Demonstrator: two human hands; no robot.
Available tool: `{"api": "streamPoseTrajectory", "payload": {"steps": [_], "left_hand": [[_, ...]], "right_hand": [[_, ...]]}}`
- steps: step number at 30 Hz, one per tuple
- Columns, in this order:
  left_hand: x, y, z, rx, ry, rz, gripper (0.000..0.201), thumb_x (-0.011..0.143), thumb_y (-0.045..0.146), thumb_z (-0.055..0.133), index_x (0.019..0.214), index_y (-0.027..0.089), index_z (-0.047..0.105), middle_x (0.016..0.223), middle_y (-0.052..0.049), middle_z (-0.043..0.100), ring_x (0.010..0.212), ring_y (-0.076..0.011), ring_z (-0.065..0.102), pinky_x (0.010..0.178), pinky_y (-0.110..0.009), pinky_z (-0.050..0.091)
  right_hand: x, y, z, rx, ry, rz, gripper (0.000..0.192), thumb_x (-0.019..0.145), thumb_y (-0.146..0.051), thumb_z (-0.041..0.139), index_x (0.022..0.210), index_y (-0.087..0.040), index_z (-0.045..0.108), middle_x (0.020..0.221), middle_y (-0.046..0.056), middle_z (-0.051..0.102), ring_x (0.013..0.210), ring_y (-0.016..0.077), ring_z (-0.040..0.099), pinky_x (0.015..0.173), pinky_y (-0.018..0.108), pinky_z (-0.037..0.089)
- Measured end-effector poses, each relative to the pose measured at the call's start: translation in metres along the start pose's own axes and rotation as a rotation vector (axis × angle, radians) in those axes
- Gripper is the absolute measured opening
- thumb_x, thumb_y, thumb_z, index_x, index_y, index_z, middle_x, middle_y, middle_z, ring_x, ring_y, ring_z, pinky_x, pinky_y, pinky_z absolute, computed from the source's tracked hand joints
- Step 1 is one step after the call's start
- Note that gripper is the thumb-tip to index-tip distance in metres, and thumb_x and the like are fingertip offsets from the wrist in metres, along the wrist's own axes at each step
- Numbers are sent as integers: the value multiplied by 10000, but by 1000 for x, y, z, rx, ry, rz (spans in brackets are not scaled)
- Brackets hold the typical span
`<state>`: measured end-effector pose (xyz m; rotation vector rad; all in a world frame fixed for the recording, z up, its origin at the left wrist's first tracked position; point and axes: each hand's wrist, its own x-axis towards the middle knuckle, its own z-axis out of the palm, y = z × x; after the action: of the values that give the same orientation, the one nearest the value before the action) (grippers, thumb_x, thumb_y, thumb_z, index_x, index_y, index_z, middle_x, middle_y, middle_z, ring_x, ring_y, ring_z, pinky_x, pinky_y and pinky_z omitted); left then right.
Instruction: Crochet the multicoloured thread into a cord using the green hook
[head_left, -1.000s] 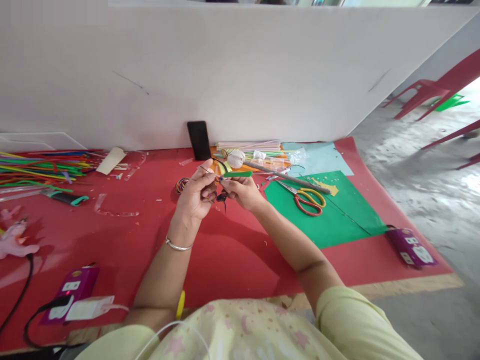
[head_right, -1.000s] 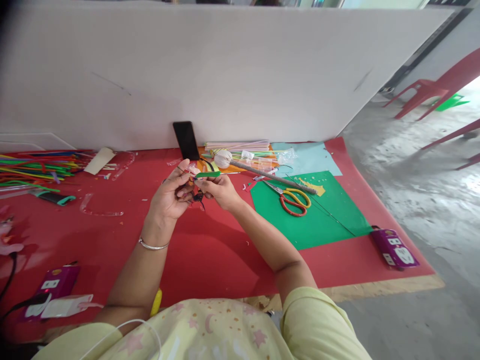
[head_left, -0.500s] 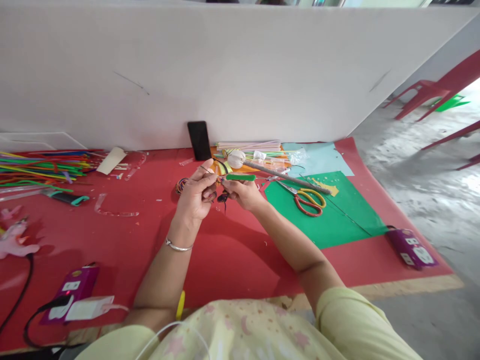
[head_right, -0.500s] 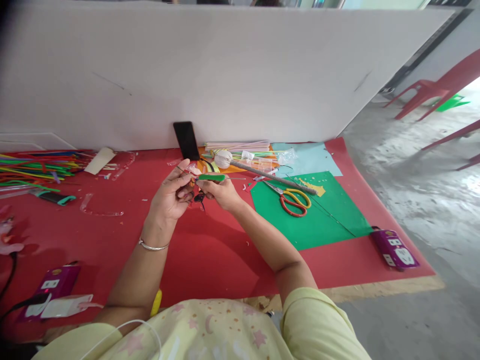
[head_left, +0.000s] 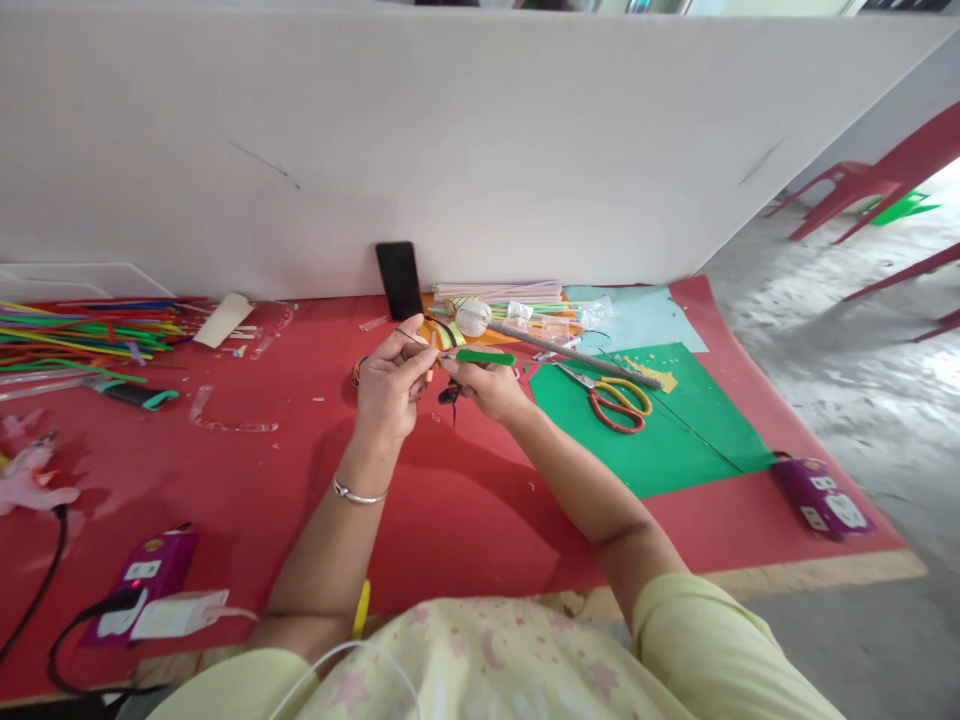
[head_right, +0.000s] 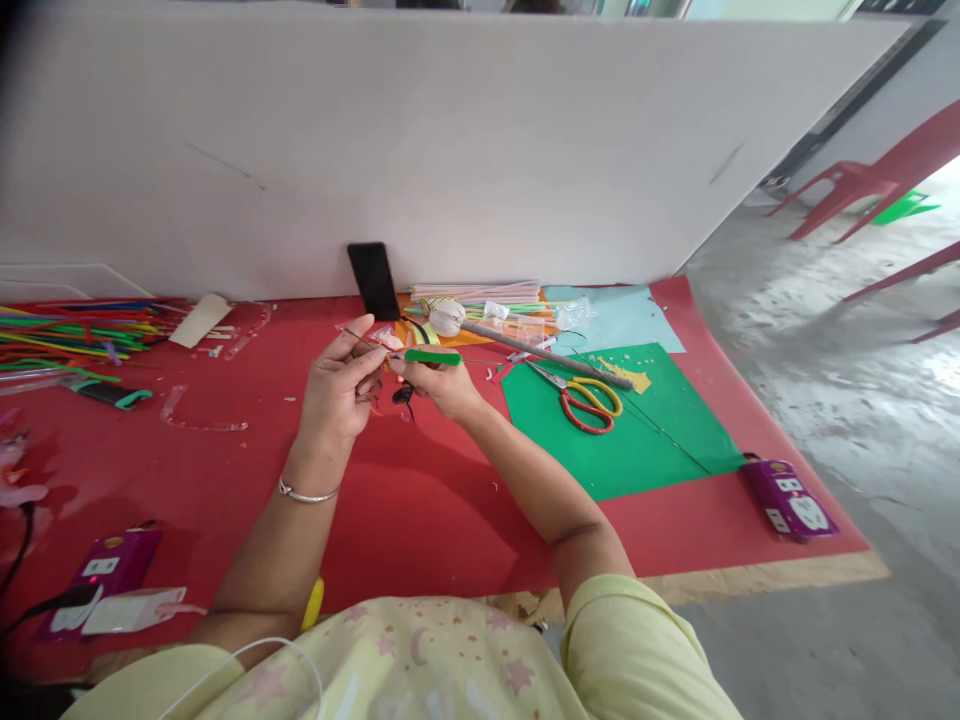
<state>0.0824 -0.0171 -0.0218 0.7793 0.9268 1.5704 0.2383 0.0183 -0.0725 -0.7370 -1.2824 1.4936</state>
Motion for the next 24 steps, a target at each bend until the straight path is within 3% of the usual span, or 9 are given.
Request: {"api": "streamPoseTrajectory", "payload": {"steps": [3,6,10,13,17,20,24], "left_hand": [[0,-1,-1,38,20,69,554,720,145,1008,1256,242,905,717,52,714,475,-32,458,439,-189,257],[-1,0,-1,72,18,100,473,721,164,1015,1179,230,919,724,39,737,500,-45,486,454,-196,292],[-2,2,-1,113,19,101,511,736,139,1011,1229,233,912,752,29,756,532,-64,530,469,-204,310],[-2,2,-2,138,26,114,576,751,136,1018,1305,237,898,746,31,752,540,-70,550,473,-200,326],[-1,0,-5,139,18,137,652,783,173,1032,1406,278,867,823,15,805,591,-90,622,526,-194,427],[-1,-5,-8,201,16,220,696,778,136,1023,1436,283,849,915,-8,851,784,-142,760,704,-204,585],[-2,-10,-7,293,74,295,718,746,76,1013,1412,290,848,953,-13,862,977,-184,817,812,-214,634]], "right_hand": [[-2,-13,2,-55,-30,-23,470,828,-594,972,898,-193,737,683,-47,575,611,105,459,569,266,384],[-4,-29,-1,-94,-27,-85,547,791,-640,1007,968,-223,701,782,-22,682,664,125,565,623,269,474],[-3,-30,-11,-69,-53,1,621,912,-826,802,833,-228,656,637,-19,631,534,130,536,532,275,419],[-2,-22,-12,-53,-97,78,663,921,-855,740,775,-210,687,713,42,717,534,149,585,500,294,396],[-8,-23,-1,-139,-35,-97,647,1012,-833,666,824,-216,721,801,44,707,641,160,597,600,318,463],[-16,-27,10,-274,3,-255,618,1098,-779,607,822,-230,677,794,29,646,708,167,557,715,337,487],[-22,-18,17,-345,112,-360,597,1121,-767,589,838,-245,657,822,30,616,778,190,550,790,356,497]]}}
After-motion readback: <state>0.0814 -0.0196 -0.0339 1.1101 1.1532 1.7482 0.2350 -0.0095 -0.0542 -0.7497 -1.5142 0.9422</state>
